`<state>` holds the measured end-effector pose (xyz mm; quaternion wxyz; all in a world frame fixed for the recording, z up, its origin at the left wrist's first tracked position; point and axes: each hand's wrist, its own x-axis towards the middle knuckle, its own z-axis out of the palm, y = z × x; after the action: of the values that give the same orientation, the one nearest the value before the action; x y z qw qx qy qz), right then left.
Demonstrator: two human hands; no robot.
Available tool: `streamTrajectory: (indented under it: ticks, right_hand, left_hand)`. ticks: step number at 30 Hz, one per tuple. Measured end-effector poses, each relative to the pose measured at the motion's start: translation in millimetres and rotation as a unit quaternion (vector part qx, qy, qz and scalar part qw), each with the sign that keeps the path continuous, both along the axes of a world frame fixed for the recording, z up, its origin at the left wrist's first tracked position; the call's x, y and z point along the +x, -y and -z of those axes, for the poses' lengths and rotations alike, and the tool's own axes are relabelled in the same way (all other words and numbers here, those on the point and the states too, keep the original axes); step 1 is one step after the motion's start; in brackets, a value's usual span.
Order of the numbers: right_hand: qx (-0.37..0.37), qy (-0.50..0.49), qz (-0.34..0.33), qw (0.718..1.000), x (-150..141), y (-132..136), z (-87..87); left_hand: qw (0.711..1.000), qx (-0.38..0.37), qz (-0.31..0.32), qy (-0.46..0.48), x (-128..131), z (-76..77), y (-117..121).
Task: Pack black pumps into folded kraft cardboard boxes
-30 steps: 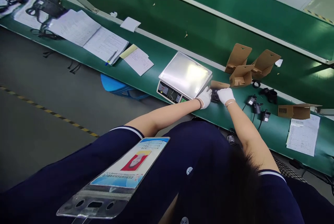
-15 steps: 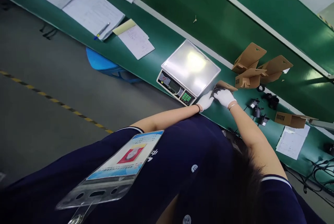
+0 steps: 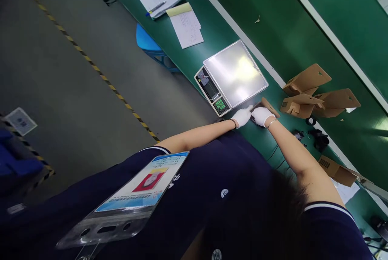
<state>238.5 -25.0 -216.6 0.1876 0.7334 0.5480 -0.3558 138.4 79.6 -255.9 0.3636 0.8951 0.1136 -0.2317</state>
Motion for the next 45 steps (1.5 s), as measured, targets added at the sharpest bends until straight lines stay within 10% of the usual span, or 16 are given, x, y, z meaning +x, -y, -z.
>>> streamTrajectory:
  ticks: [6, 12, 18, 32, 45]
  right_hand:
    - [-0.001, -0.007, 0.058, 0.998, -7, 5, 11.0]
    - [0.050, -0.014, 0.138, 0.989, -8, 40, -22.2]
    - [0.022, 0.054, 0.192, 0.980, -49, 67, -36.9]
    - [-0.051, 0.076, 0.380, 0.920, -38, 41, -22.3]
    - [-0.052, 0.011, 0.332, 0.942, -18, 25, -15.2]
  left_hand:
    - [1.000, -0.012, 0.014, -0.006, -5, -2.5, 5]
    - [0.996, 0.007, 0.039, 0.076, -23, -14.8, -21]
    - [0.938, 0.118, 0.243, 0.219, -25, -22.5, -22]
    - [0.903, 0.154, 0.375, 0.144, 46, -24.9, -11]
    - [0.894, 0.147, 0.380, 0.186, 27, -23.0, -23]
